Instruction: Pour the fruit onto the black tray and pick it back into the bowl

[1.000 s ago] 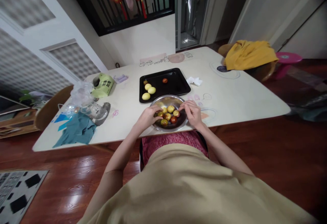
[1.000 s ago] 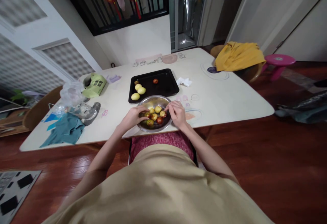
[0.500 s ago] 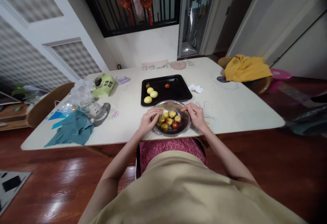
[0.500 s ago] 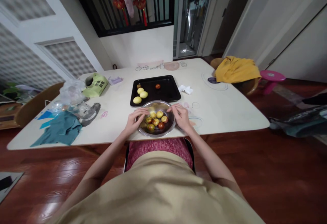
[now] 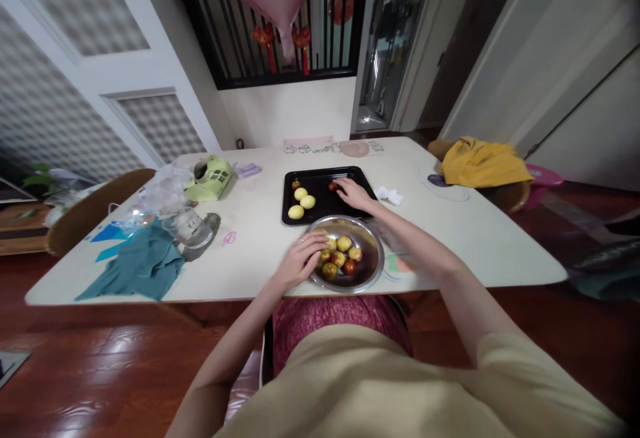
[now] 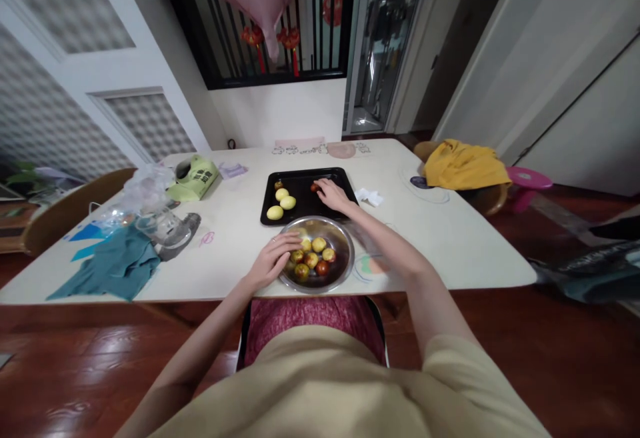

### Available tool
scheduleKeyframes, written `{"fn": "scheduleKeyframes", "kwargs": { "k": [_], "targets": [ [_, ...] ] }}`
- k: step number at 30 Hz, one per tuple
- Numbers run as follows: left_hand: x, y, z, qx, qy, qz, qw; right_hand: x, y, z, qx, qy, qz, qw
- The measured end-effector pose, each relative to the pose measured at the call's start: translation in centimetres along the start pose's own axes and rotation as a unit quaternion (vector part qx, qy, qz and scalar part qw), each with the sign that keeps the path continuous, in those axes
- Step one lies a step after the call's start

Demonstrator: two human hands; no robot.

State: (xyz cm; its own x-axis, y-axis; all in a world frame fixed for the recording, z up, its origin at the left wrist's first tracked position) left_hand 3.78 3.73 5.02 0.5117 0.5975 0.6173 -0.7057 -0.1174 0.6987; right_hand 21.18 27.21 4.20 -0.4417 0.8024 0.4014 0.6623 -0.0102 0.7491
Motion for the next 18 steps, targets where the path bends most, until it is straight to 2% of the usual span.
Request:
{"fn": "scheduleKeyframes", "kwargs": {
  "k": [6,18],
  "targets": [
    [0.0,-0.1,0.3,0.028,-0.019,-0.004,0.999,1.5,-2.1,0.6,-0.013,0.01,-0.01,1.0],
    [-0.2,-0.3,0.0,0.029,-0.012,-0.017,0.999,0.0,-1.3,0.7,0.002,0.014,-0.021,1.0]
  ]
}}
Point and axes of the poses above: each hand's wrist, its own x-axis towards the middle knuckle, its own y-axis out of the back of the hand, z = x × y, the point moved 8 cm from there along x, towards the middle knuckle, and after that the axes turned 13 degrees about x, right-handed, at the moved point
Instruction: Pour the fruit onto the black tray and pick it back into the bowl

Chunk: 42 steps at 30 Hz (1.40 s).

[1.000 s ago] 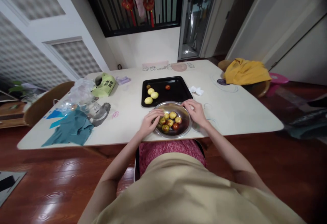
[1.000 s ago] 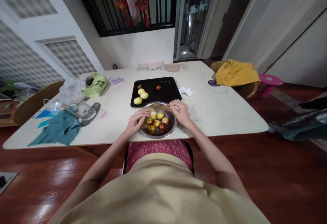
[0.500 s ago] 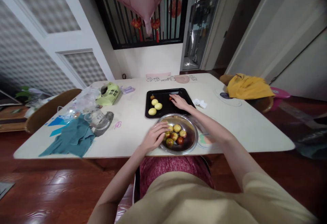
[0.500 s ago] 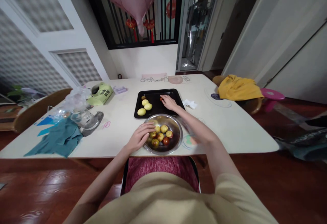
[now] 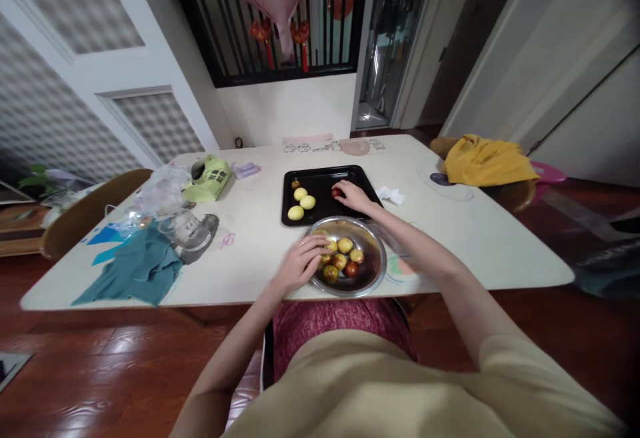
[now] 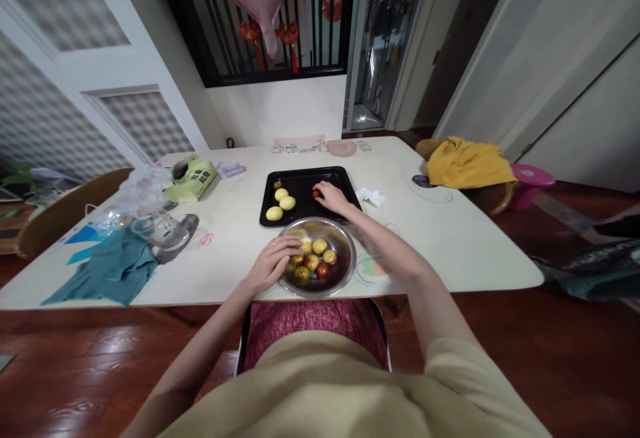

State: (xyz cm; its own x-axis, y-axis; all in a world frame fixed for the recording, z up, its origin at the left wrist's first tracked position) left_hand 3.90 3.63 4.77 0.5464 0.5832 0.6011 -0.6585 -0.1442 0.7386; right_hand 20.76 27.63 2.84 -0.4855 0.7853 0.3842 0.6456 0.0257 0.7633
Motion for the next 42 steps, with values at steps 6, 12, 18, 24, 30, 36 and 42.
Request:
{"fn": "scheduleKeyframes", "kwargs": {
  "k": [6,12,18,24,30,36,42],
  "targets": [
    [-0.1,0.0,-0.1,0.009,-0.004,0.001,1.0,-0.6,0.5,-1.1,0.031,0.015,0.013,0.999],
    [0.0,0.1,0.2,0.007,-0.017,0.003,1.0,-3.6,4.4,-5.5,0.115,0.069,0.058,0.989],
    [-0.1,-0.1,0.0,-0.004,-0.006,0.003,1.0,-11.1,6.5,-12.3,0.149,0.091,0.019,0.984],
    [-0.1,0.1,0.1,-0.001,-0.017,0.01,1.0,-16.0,4.6,-13.4,0.112,0.063,-0.025,0.991],
    [0.0,0.2,0.2,0.004,-0.014,-0.004,1.0,-16.1,3.5,-12.3,0.05,0.035,-0.019,0.998],
    [0.1,0.3,0.2,-0.001,-0.003,-0.01,1.0,-16.2,3.2,-12.3,0.035,0.03,-0.015,0.999],
    [0.0,0.3,0.1,-0.002,-0.003,-0.009,1.0,-16.4,3.1,-12.4,0.033,0.016,-0.036,0.999]
  ]
}}
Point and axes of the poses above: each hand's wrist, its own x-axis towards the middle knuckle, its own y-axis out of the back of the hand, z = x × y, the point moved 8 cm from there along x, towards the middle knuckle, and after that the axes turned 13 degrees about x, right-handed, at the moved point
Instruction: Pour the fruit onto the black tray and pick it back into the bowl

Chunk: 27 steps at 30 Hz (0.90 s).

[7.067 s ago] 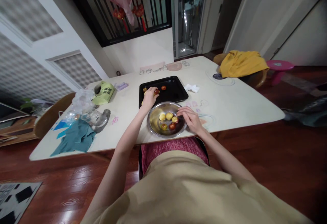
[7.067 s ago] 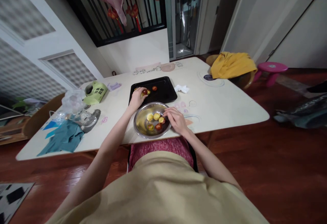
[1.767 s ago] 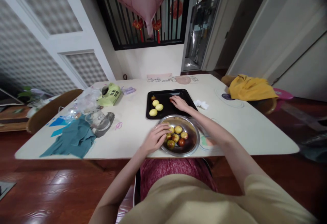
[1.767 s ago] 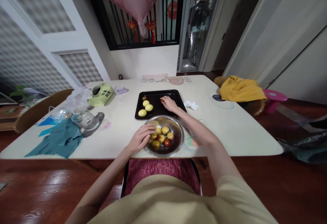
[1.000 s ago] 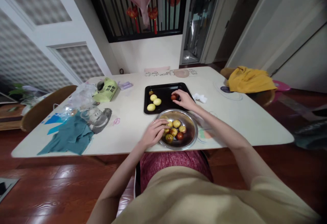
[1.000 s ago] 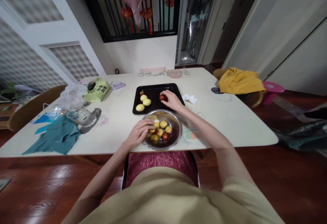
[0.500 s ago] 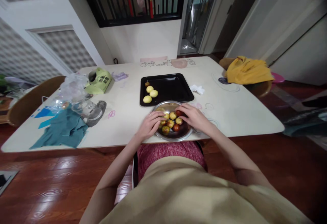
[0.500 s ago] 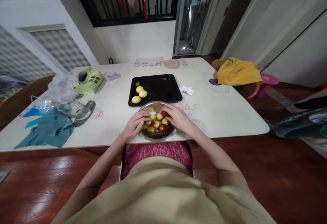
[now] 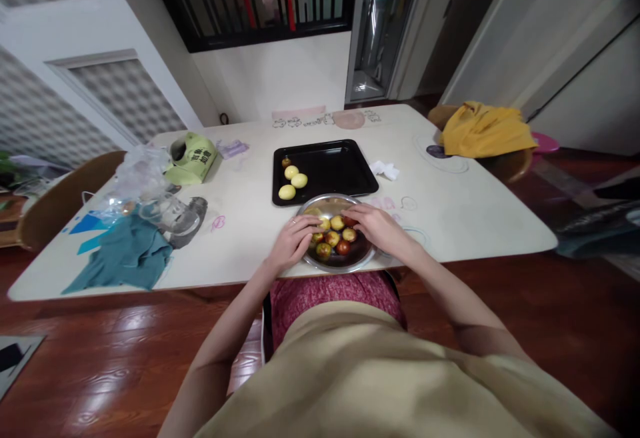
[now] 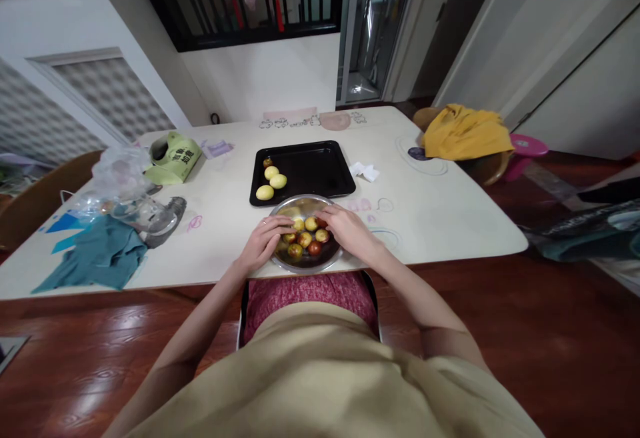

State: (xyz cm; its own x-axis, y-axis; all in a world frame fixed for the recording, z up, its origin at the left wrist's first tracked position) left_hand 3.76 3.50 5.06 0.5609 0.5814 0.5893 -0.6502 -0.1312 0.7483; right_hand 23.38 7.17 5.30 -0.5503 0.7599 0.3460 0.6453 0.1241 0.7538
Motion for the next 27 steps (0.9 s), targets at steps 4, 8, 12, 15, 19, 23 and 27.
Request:
{"fn": "scheduleKeyframes", "kwargs": {
  "k": [4,8,12,15,19,23,27],
  "targets": [
    [0.0,0.0,-0.1,-0.003,0.002,-0.002,1.0,0.1,-0.2,-0.3,0.002,-0.003,-0.029,1.0],
    [0.1,0.1,0.0,-0.006,0.001,0.0,1.0,0.2,-0.6,-0.4,0.013,-0.003,-0.06,0.998],
    [0.0,0.0,-0.1,-0.006,0.004,-0.001,1.0,-0.3,0.0,-0.6,0.038,0.012,-0.023,0.999],
    [-0.1,-0.1,-0.2,-0.004,0.001,0.001,1.0,-1.2,1.0,-1.2,0.078,0.046,0.052,0.994],
    [-0.1,0.0,-0.1,-0.007,-0.002,0.005,1.0,-3.2,1.9,-1.2,0.14,0.075,0.157,0.975],
    [0.0,-0.1,-0.2,-0.01,0.008,-0.006,1.0,-4.8,1.3,-0.1,0.165,0.074,0.21,0.961],
    [-0.1,-0.1,-0.3,-0.012,0.014,-0.01,1.0,-5.0,0.3,0.3,0.169,0.087,0.213,0.958]
  ]
}}
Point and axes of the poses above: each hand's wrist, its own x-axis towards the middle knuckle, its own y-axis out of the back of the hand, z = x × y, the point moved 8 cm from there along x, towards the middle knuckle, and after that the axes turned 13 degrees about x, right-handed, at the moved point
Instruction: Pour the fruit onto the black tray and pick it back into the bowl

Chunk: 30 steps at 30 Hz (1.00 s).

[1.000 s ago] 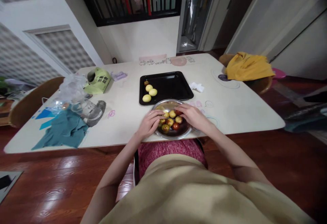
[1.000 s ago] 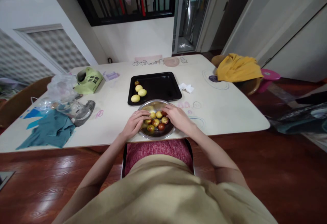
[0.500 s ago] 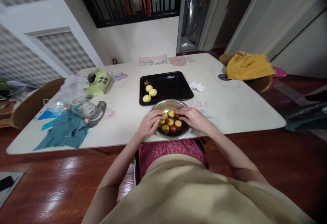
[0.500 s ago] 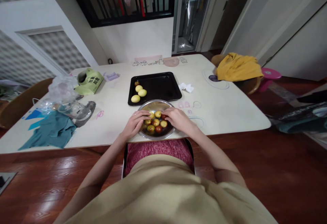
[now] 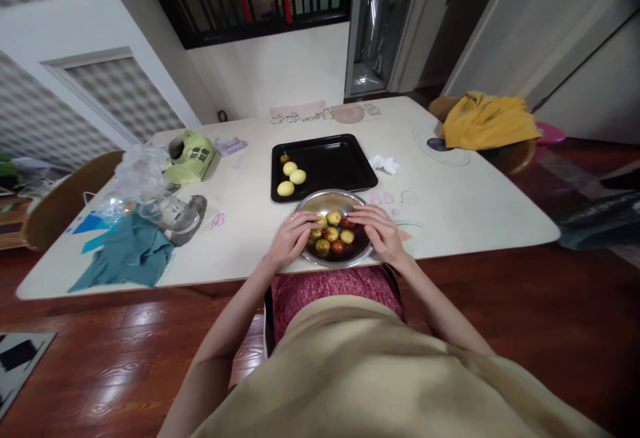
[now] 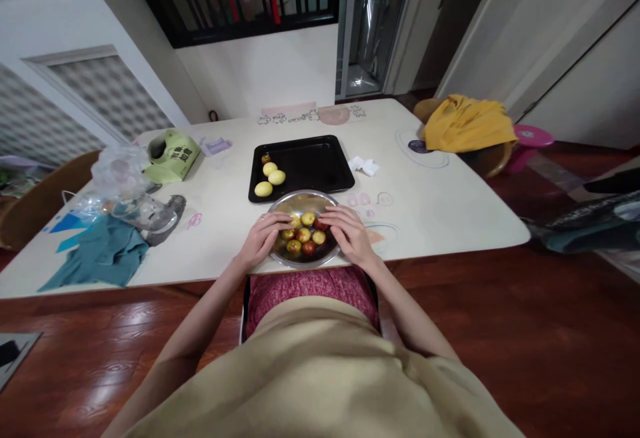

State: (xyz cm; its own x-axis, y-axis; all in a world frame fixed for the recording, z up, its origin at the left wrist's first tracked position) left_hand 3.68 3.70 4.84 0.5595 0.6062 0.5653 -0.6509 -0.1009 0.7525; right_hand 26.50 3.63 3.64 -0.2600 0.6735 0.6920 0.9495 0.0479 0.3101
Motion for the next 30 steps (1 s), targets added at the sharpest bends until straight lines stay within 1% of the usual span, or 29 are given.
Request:
{"fn": "scheduleKeyframes", "kwargs": {
  "k": [2,4,7,9,10,12,13,15,18,20,22,25,28,30],
  "targets": [
    [-0.1,0.1,0.1,-0.005,0.0,0.004,1.0,0.0,-0.3,0.0,0.005,0.011,0.0,1.0],
    [0.1,0.5,0.1,-0.017,0.001,0.021,1.0,0.0,-0.4,-0.1,0.004,0.022,0.004,1.0],
    [1.3,2.5,-1.2,-0.012,0.021,0.077,0.997,-0.1,-0.4,0.0,-0.002,0.024,0.004,1.0],
    [2.7,4.3,-3.3,0.025,0.044,0.114,0.992,-0.2,-0.5,0.1,-0.005,0.018,0.0,1.0],
    [3.7,5.2,-4.8,0.05,0.06,0.124,0.989,-0.2,-0.6,0.2,-0.006,0.018,-0.001,1.0],
    [5.9,6.5,-8.2,0.098,0.083,0.123,0.984,-0.3,-0.6,0.1,-0.005,0.026,0.005,1.0],
    [7.1,6.8,-10.1,0.121,0.093,0.109,0.982,-0.3,-0.6,0.1,-0.004,0.032,0.01,0.999],
    [9.5,6.6,-14.0,0.164,0.118,0.052,0.978,-0.3,-0.6,0.0,-0.002,0.039,0.018,0.999],
    [12.1,5.0,-19.1,0.205,0.159,-0.059,0.964,-0.4,-0.7,0.1,-0.004,0.036,0.017,0.999],
    [13.3,3.6,-21.1,0.216,0.17,-0.117,0.954,-0.4,-0.8,0.1,-0.004,0.035,0.014,0.999],
    [14.1,2.6,-22.3,0.218,0.171,-0.148,0.949,-0.4,-0.8,0.1,-0.003,0.037,0.013,0.999],
    [14.7,1.7,-23.2,0.222,0.176,-0.174,0.943,-0.3,-0.8,-0.1,0.0,0.043,0.017,0.999],
    [14.7,1.5,-23.7,0.229,0.186,-0.184,0.938,-0.3,-0.8,-0.1,0.001,0.044,0.021,0.999],
    [14.7,1.7,-23.7,0.237,0.194,-0.176,0.935,-0.3,-0.9,0.0,0.0,0.039,0.02,0.999]
  ]
}}
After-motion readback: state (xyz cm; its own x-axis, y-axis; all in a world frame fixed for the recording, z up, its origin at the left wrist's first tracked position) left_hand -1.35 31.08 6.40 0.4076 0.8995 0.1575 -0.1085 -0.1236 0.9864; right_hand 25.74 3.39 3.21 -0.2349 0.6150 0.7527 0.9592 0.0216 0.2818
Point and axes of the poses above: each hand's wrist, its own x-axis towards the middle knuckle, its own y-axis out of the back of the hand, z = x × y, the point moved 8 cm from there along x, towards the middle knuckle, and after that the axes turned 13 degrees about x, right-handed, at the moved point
